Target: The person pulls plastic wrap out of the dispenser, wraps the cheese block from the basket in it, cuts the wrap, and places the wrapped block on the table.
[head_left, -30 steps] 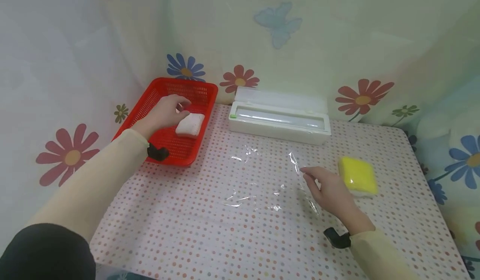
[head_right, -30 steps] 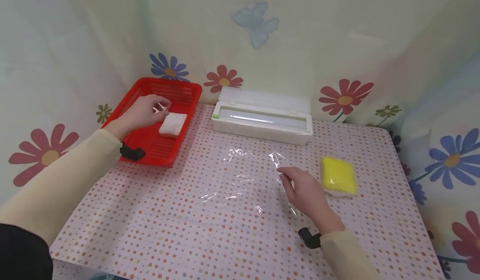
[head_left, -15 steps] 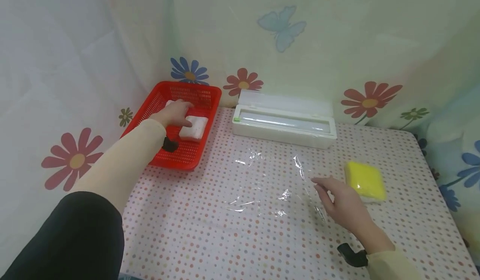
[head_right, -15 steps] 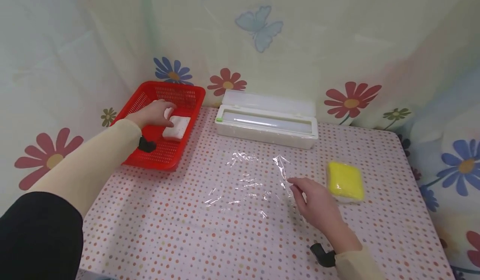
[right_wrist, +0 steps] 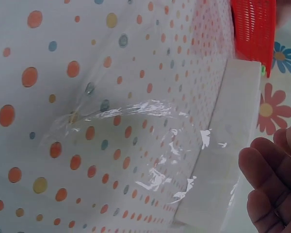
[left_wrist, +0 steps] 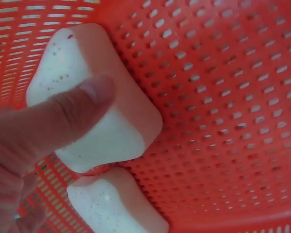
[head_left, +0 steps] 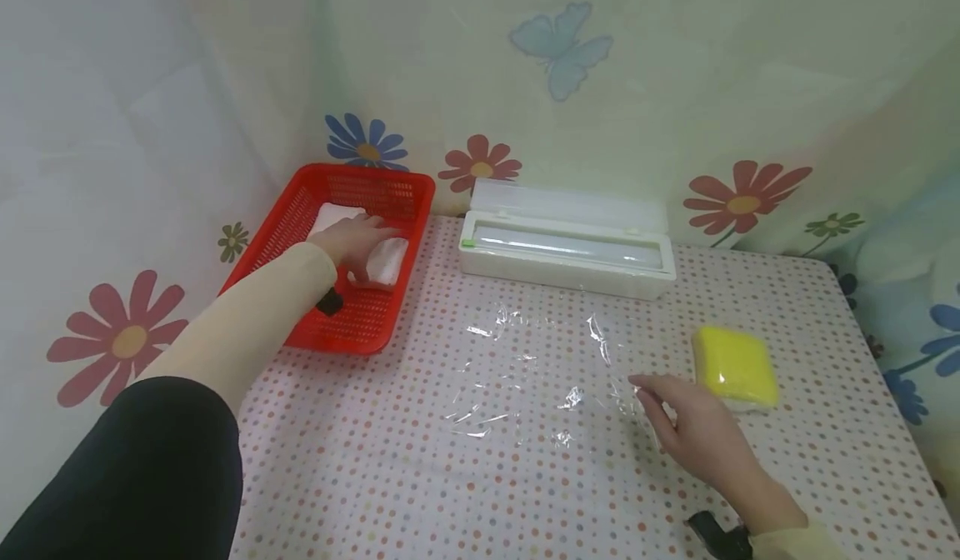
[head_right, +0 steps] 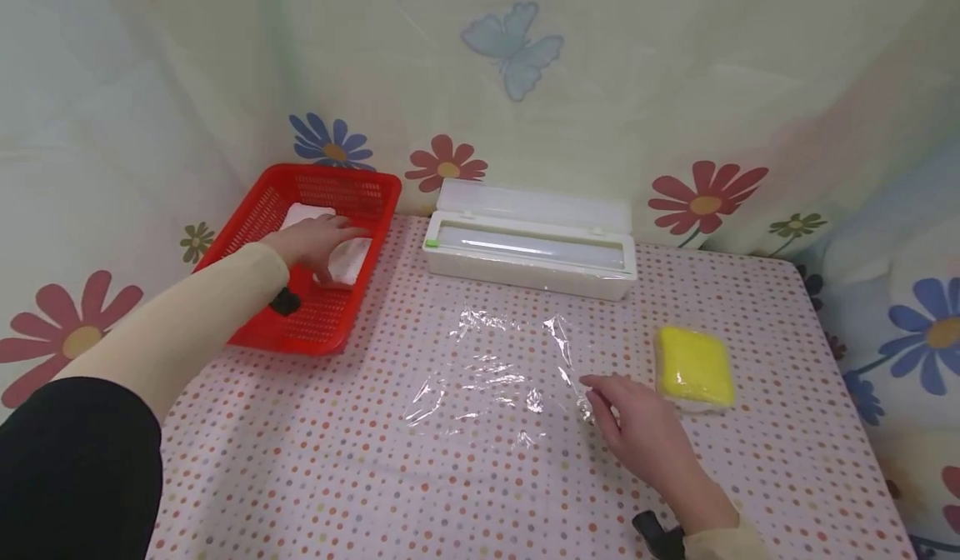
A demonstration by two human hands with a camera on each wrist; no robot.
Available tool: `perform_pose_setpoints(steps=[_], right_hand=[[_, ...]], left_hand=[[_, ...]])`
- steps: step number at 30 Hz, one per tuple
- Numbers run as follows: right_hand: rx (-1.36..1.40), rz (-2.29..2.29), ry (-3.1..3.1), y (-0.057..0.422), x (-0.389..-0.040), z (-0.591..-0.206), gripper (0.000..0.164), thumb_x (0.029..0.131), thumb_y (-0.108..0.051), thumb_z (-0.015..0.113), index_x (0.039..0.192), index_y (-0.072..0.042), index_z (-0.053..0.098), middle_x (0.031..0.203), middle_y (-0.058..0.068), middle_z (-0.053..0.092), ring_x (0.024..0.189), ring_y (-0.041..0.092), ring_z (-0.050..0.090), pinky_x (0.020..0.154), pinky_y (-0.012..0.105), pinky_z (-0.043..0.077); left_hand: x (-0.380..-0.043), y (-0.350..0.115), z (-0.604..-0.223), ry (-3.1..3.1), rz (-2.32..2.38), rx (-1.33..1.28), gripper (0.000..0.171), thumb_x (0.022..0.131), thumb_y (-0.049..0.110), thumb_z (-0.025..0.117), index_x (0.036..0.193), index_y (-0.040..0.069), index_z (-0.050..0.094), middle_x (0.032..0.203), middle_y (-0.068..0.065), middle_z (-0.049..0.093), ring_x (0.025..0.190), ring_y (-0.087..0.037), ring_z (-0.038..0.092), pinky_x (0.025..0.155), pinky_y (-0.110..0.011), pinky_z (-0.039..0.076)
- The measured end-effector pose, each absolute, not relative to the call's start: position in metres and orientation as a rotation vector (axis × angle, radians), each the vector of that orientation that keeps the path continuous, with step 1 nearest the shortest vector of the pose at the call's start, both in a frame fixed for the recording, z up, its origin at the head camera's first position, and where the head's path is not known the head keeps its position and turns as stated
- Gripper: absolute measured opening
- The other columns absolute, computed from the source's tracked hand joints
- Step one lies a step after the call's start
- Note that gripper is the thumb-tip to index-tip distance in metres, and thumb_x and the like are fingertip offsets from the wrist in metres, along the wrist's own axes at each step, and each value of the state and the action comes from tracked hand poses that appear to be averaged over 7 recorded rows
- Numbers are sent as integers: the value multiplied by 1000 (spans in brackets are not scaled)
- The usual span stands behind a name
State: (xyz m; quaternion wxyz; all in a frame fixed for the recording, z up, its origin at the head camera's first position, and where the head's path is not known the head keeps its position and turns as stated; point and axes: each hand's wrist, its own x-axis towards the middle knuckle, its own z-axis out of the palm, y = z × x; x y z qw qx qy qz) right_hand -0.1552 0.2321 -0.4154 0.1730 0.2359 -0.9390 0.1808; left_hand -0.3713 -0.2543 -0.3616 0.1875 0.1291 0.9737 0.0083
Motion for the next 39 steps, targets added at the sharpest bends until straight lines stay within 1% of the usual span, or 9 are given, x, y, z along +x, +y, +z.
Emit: perform_pose_setpoints(steps=[3,9,13,16,18,23,25,33,39], right_hand=[[658,515,-2666,235,-147,-418,28,86,0,74,113,-6,72,103,9,77,92,28,74,76,45,62],[615,491,-2680,241,-132,-418,29,84,1,75,113,-5,72,102,9,77,91,28,74,75,45,62],[576,485,-2733,243,-126,-418,27,87,-1,74,114,-4,71,103,11,77,92,29,74,77,47,61],[554,496,-2758,244,-123,-420,26,88,-1,72,115,-3,71,105,13,77,94,31,74,79,49,61],[544,511,-2763,244,-122,-421,26,89,-1,72,115,-2,71,106,14,76,95,32,74,80,50,61],[497,551,-2811,243,-123,-424,24,93,-2,68,117,-2,70,109,16,76,99,34,73,83,52,60],[467,562,-2842,242,-124,-424,24,95,-4,67,119,-2,69,111,16,76,101,35,73,84,53,60],[416,618,-2860,239,-136,-429,24,97,-4,64,120,-2,69,111,17,75,102,35,72,86,53,59],[378,643,-2842,238,-149,-437,23,98,-3,63,120,-1,69,111,17,74,101,34,71,85,53,59]], left_hand=[[-367,-252,-361,2733,-41,422,110,69,17,95,158,38,35,165,-3,35,150,-36,34,107,-56,51],[-360,-254,-367,2699,67,414,106,68,21,96,156,39,39,164,0,38,145,-32,44,96,-51,59],[-357,-255,-369,2680,187,369,103,67,25,97,152,40,41,153,1,51,128,-26,57,88,-46,62],[-356,-255,-369,2667,254,354,100,68,25,96,151,40,42,144,1,58,117,-24,61,84,-44,63],[-356,-256,-369,2672,262,372,98,70,23,95,150,39,43,144,0,58,117,-25,60,86,-45,63],[-356,-264,-366,2707,191,448,95,73,19,93,153,29,43,152,-7,51,132,-31,51,99,-54,57],[-356,-267,-363,2718,185,448,95,73,19,93,153,26,42,151,-9,51,134,-34,49,101,-57,54],[-352,-286,-325,2823,260,333,106,66,35,96,151,13,36,142,-19,51,125,-41,50,101,-67,50],[-351,-286,-292,2979,358,269,106,74,41,89,152,3,28,137,-27,47,122,-45,46,92,-64,55]])
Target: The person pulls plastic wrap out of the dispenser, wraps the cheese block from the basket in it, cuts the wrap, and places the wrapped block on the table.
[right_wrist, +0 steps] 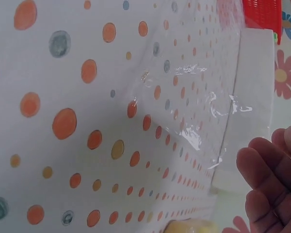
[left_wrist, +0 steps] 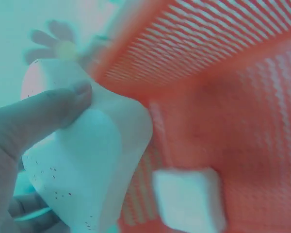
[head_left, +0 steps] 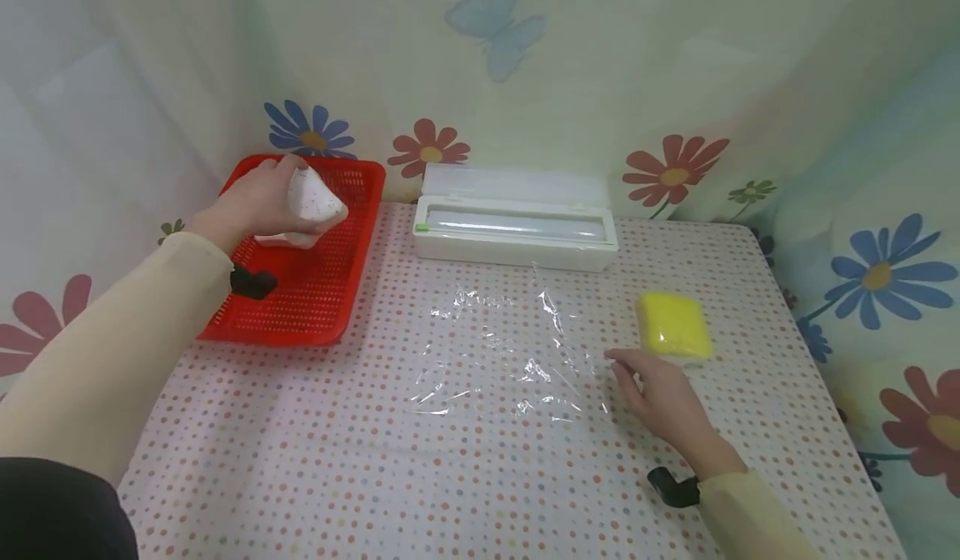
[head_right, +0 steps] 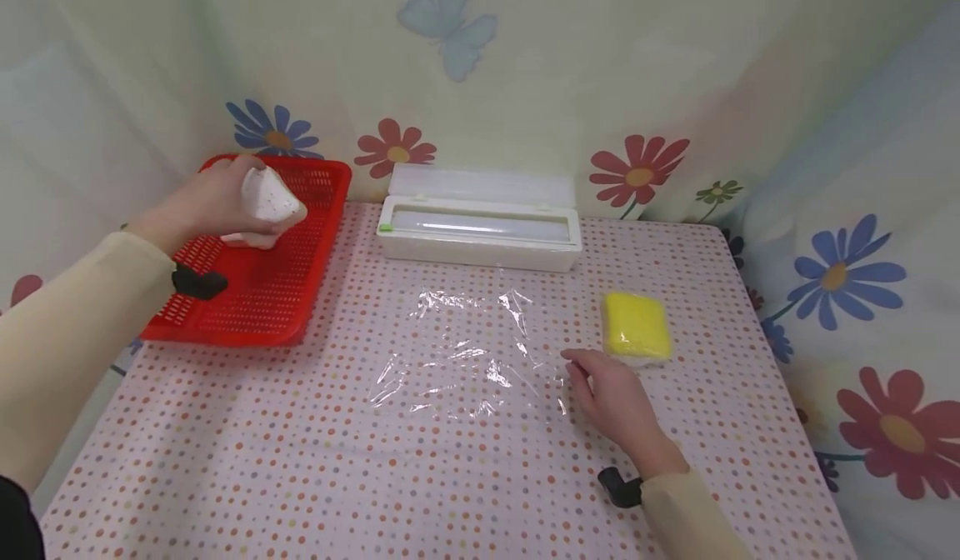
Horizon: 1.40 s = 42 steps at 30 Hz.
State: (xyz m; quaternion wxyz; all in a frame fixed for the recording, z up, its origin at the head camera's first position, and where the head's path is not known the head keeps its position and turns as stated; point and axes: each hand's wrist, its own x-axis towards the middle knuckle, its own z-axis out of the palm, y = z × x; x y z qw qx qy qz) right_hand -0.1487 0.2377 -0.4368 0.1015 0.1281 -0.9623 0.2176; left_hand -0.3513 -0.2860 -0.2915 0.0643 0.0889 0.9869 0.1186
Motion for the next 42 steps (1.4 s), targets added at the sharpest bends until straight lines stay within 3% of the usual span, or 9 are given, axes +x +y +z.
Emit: perform_pose_setpoints(steps=[7,13,21,28,37,42], right_hand=[[317,635,-2855,237,-159,-438,24,100,-5,61,122,-1,68,112,18,74,100,35,71,85,54,58],[318,612,-2827,234,-165,-437,23,100,-5,61,121,-1,68,112,18,74,100,35,71,85,54,59],[318,632,-2790,228,-169,-438,23,101,-6,60,122,-1,68,113,18,74,103,36,71,87,55,59],[335,638,-2755,222,-172,-438,23,100,-5,61,122,-2,68,112,17,74,101,34,71,86,53,59],[290,650,-2764,213,-169,-435,22,100,-4,60,121,-3,68,114,18,74,103,34,71,87,52,59],[271,665,-2800,210,-165,-436,23,101,-5,59,122,-2,68,116,18,73,106,36,70,90,54,58]], left_hand=[[-343,-245,-262,3066,570,271,101,82,49,78,153,3,23,139,-26,46,120,-41,50,89,-58,58],[-333,-191,-264,3075,676,286,100,83,55,76,151,4,23,140,-22,46,119,-36,55,93,-53,59],[-318,-116,-296,3010,785,295,101,79,61,76,148,6,27,133,-17,54,111,-32,61,89,-46,61],[-304,-70,-335,2930,691,182,120,77,75,70,154,-1,20,140,-24,51,106,-34,63,86,-45,59],[-295,-44,-375,2854,601,40,106,79,74,70,144,1,29,120,-20,59,95,-30,65,77,-38,58],[-287,-37,-385,2798,512,-21,100,81,72,70,142,2,32,118,-21,59,93,-30,64,75,-37,57]])
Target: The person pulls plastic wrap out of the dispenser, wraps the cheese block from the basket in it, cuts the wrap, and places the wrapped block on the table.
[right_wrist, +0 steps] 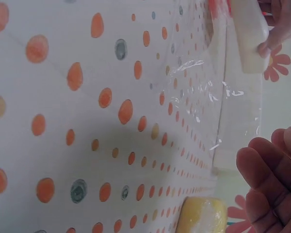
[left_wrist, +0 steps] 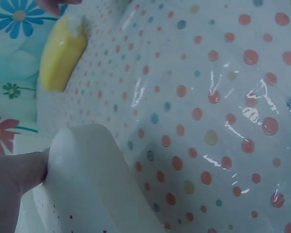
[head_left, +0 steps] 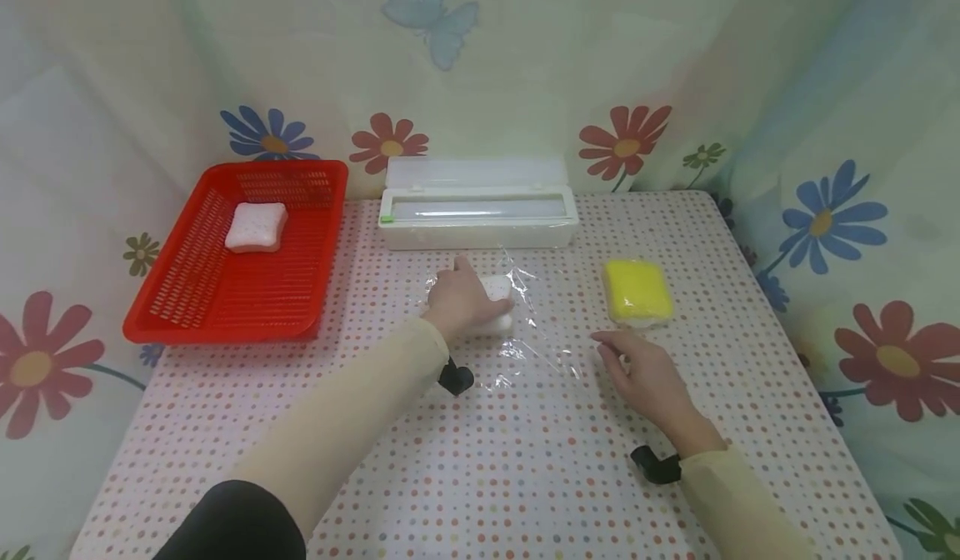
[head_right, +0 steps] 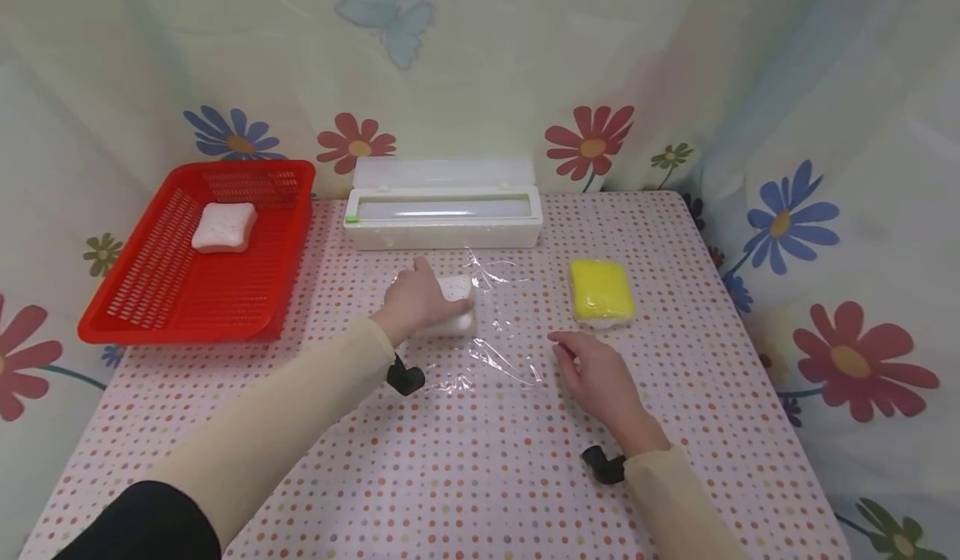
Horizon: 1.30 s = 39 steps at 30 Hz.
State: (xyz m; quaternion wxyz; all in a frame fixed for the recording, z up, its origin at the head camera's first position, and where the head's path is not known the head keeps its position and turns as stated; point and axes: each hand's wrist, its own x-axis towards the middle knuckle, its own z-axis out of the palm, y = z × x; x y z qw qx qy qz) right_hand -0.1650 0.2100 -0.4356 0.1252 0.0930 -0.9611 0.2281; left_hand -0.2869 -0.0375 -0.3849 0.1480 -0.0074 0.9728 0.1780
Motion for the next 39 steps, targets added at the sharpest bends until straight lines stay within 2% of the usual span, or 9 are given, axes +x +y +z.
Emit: perform_pose_setpoints(steps=[5,10,15,20,24,28,32,35,39], right_hand=[[299,664,-2798,209,-165,-440,23,101,-6,59,122,-2,67,115,17,74,105,34,71,89,53,59],[305,672,-2792,208,-163,-443,22,101,-6,59,121,-3,67,114,17,74,106,34,70,89,53,59],[314,666,-2778,207,-163,-444,22,101,-6,59,121,-2,67,114,17,74,105,34,71,89,53,59],[307,680,-2788,207,-163,-444,22,101,-6,59,121,-3,68,114,16,74,106,34,71,90,53,59],[305,699,-2793,207,-163,-443,22,101,-6,59,121,-2,68,114,16,74,107,34,71,90,53,59],[307,694,-2790,208,-164,-443,22,101,-5,59,121,-2,68,114,16,74,107,34,71,90,52,59],[304,695,-2794,208,-165,-443,22,101,-5,59,121,-2,68,114,17,74,107,35,71,92,53,58],[305,678,-2808,208,-166,-444,22,101,-6,59,121,-2,68,114,17,74,106,34,71,92,52,58],[291,644,-2855,212,-166,-441,24,102,-8,59,123,-2,67,116,17,74,108,35,70,93,53,58]], left_hand=[[-285,-34,-388,2799,400,-29,101,82,74,67,145,1,34,120,-21,60,95,-28,64,74,-34,58],[-284,-31,-389,2771,326,-4,106,84,74,64,151,-1,29,117,-21,63,95,-27,64,76,-33,57],[-283,-29,-394,2764,305,16,101,85,73,65,147,0,33,118,-20,62,95,-25,63,71,-31,55],[-281,-27,-398,2774,235,31,98,84,74,65,141,0,37,117,-21,61,81,-21,63,58,-26,52],[-281,-25,-398,2774,191,12,103,80,80,64,140,1,37,117,-22,61,73,-20,62,53,-25,51],[-280,-23,-398,2772,164,-1,112,74,87,63,143,3,36,116,-20,63,74,-20,61,55,-27,51],[-280,-26,-397,2777,137,22,112,73,89,60,142,4,37,107,-16,66,75,-19,63,56,-27,51],[-281,-35,-397,2807,150,73,110,77,88,57,144,3,36,107,-16,66,82,-21,66,60,-28,53],[-284,-63,-396,2860,271,223,98,88,75,59,148,2,34,121,-19,63,98,-28,67,73,-36,58]])
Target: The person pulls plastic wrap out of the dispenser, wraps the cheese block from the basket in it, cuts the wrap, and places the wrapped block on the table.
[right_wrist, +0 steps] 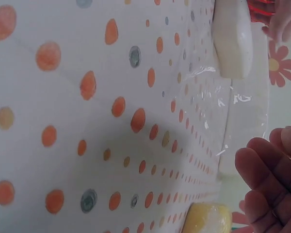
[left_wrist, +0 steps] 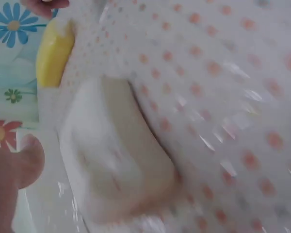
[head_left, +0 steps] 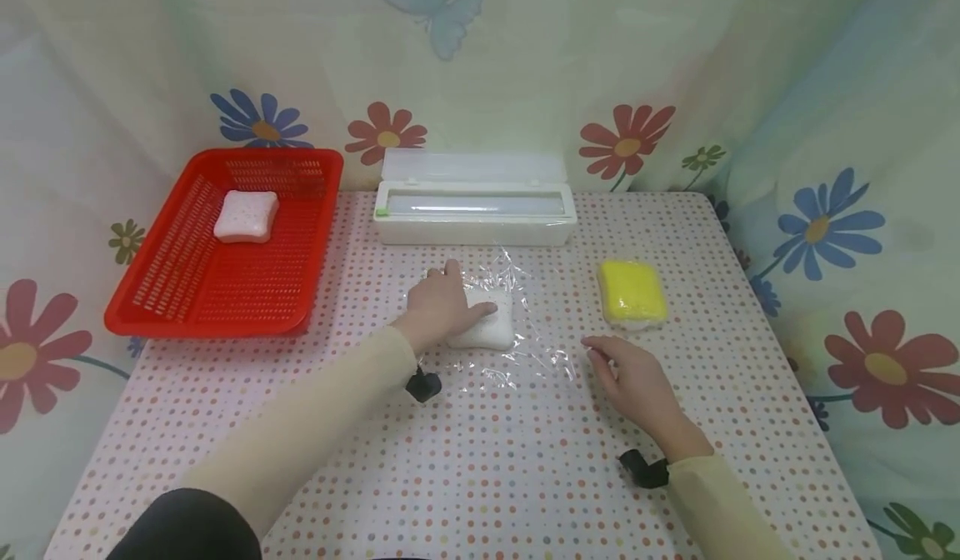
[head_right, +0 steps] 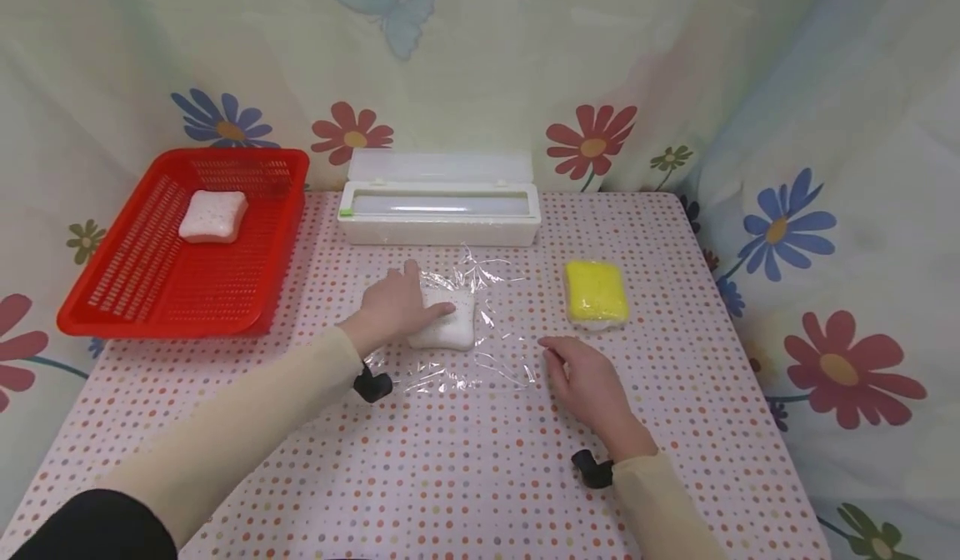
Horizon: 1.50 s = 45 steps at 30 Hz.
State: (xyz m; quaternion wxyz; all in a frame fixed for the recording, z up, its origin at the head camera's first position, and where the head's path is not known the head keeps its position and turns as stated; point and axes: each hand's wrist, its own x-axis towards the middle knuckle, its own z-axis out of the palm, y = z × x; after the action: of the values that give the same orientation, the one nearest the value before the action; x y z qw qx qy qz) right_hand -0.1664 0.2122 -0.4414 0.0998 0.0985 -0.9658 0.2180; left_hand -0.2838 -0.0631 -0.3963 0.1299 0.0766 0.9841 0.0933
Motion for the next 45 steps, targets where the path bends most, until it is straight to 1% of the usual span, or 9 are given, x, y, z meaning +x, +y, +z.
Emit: perform_pose_setpoints(steps=[3,7,10,16,21,31,36,42,45], right_hand=[[281,629,-2903,217,-168,-436,24,101,-8,60,123,-1,67,119,18,73,111,37,69,96,54,56],[296,637,-2987,225,-170,-428,22,99,-8,64,119,-4,70,118,16,74,113,37,68,97,55,55],[326,676,-3065,227,-169,-427,19,96,-10,68,114,-9,72,110,9,75,105,31,70,92,53,57],[471,704,-3108,226,-167,-441,14,88,-16,79,100,-20,75,97,-10,68,88,8,63,81,33,59],[557,735,-3094,222,-172,-453,21,84,-20,82,104,-19,74,98,-8,66,84,5,59,74,24,55],[477,727,-3101,215,-174,-464,11,89,-13,75,96,-22,73,99,-6,66,93,14,65,85,41,60],[455,724,-3119,212,-174,-465,13,90,-11,73,96,-24,73,98,-8,67,93,13,66,87,41,60],[390,822,-3149,213,-179,-459,12,92,-15,72,99,-25,73,98,-9,71,94,13,67,87,42,60],[370,862,-3141,214,-186,-456,11,92,-16,73,99,-24,73,96,-8,71,89,11,64,80,34,58]], left_hand=[[-284,-97,-397,2855,395,392,73,94,56,65,141,4,43,122,-16,62,101,-28,65,81,-40,59],[-276,-146,-406,2779,473,591,39,95,34,73,122,10,57,114,-6,62,97,-22,62,85,-38,57],[-263,-176,-419,2726,515,697,29,91,28,78,111,14,63,107,0,63,94,-16,60,86,-35,55],[-241,-202,-440,2654,663,830,34,77,28,89,103,20,69,103,9,62,94,-10,58,87,-34,53],[-234,-206,-446,2609,693,863,37,74,29,91,105,23,70,107,12,61,106,-10,59,98,-37,53],[-233,-210,-451,2635,672,916,8,89,21,79,93,25,73,100,13,59,94,-6,55,86,-29,53],[-232,-213,-456,2638,681,905,2,92,20,75,92,20,73,98,13,61,92,-5,56,85,-28,54],[-233,-216,-454,2620,779,823,5,93,17,73,93,21,70,96,14,62,91,-5,58,86,-29,55],[-237,-217,-450,2624,851,778,10,92,12,74,93,21,69,94,12,63,89,-7,57,82,-29,54]])
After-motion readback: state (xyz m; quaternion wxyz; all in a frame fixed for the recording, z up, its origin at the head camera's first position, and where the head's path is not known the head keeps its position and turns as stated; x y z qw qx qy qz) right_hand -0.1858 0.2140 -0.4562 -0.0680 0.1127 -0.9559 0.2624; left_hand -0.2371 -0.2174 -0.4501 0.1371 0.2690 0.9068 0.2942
